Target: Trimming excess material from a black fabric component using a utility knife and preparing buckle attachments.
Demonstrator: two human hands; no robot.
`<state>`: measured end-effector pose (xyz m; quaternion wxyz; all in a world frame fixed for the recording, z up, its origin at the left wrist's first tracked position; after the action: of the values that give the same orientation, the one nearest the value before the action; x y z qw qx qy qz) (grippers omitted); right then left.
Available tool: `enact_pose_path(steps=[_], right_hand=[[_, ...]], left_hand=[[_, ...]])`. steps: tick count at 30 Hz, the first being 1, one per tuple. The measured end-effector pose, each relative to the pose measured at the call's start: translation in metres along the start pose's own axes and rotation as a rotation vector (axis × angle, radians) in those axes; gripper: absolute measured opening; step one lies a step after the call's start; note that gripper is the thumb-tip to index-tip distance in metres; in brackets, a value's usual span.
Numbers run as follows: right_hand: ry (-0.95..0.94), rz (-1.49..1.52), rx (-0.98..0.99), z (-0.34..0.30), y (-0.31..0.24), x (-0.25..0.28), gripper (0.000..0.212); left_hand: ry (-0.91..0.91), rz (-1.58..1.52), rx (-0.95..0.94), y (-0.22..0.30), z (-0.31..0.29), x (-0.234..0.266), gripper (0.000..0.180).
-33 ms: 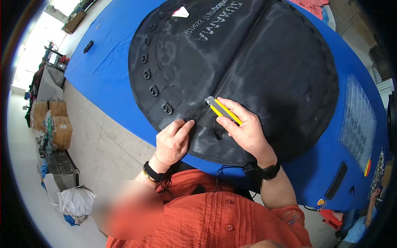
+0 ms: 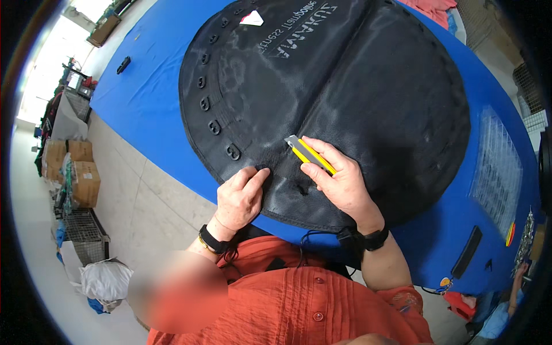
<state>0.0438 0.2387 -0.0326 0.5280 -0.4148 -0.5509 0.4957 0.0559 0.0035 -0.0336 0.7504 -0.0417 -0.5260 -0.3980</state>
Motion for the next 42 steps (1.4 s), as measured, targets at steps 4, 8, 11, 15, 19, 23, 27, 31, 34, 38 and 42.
enact_pose_path(steps=[4, 8, 11, 15, 19, 23, 27, 31, 34, 38, 42], right_hand=[[0.010, -0.001, -0.020, -0.0015, 0.0023, -0.0003, 0.043], [0.015, -0.008, -0.005, -0.0007, 0.0026, -0.0004, 0.043], [0.015, 0.025, -0.035, -0.0019, 0.0028, -0.0010, 0.043], [0.018, 0.048, -0.032, -0.0020, 0.0021, 0.0011, 0.042], [0.020, 0.009, 0.016, -0.0009, 0.0021, 0.0027, 0.042], [0.007, 0.007, 0.017, -0.0001, 0.0009, 0.0006, 0.043], [0.016, 0.000, 0.011, -0.0015, 0.0008, 0.0012, 0.044], [0.014, -0.015, -0.081, -0.0029, -0.0022, 0.0025, 0.047], [0.033, -0.032, -0.020, -0.0039, 0.0007, 0.0037, 0.046], [0.030, -0.025, -0.056, -0.0027, -0.0011, 0.0021, 0.045], [0.018, -0.021, -0.015, -0.0021, 0.0013, 0.0001, 0.044]], left_hand=[[0.007, -0.010, 0.007, 0.0005, 0.0001, 0.0015, 0.043], [0.019, -0.017, 0.015, -0.0010, -0.0027, 0.0005, 0.041], [0.032, -0.024, 0.012, -0.0011, -0.0033, 0.0002, 0.040], [0.028, -0.020, 0.009, -0.0022, -0.0035, -0.0017, 0.041], [0.025, -0.009, 0.000, -0.0012, -0.0026, -0.0011, 0.043], [0.032, -0.030, 0.024, -0.0020, -0.0045, 0.0004, 0.038], [0.049, -0.010, 0.009, -0.0002, -0.0030, 0.0014, 0.038], [0.045, -0.039, 0.025, -0.0024, -0.0053, -0.0014, 0.034], [0.051, -0.041, 0.012, -0.0020, -0.0030, -0.0013, 0.034], [0.063, -0.042, -0.006, -0.0027, -0.0029, -0.0023, 0.033], [0.101, -0.031, -0.011, -0.0041, -0.0037, -0.0010, 0.030]])
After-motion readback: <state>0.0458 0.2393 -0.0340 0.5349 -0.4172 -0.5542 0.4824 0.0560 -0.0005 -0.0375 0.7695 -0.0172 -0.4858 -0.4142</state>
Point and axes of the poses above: each hand's wrist, its own z-axis towards the middle knuckle, its own x-axis out of the back of the hand, y = z × x, the point moved 4 cm from there along z, towards the middle knuckle, and after that the axes turned 2 degrees about -z, right-handed, at the moved point
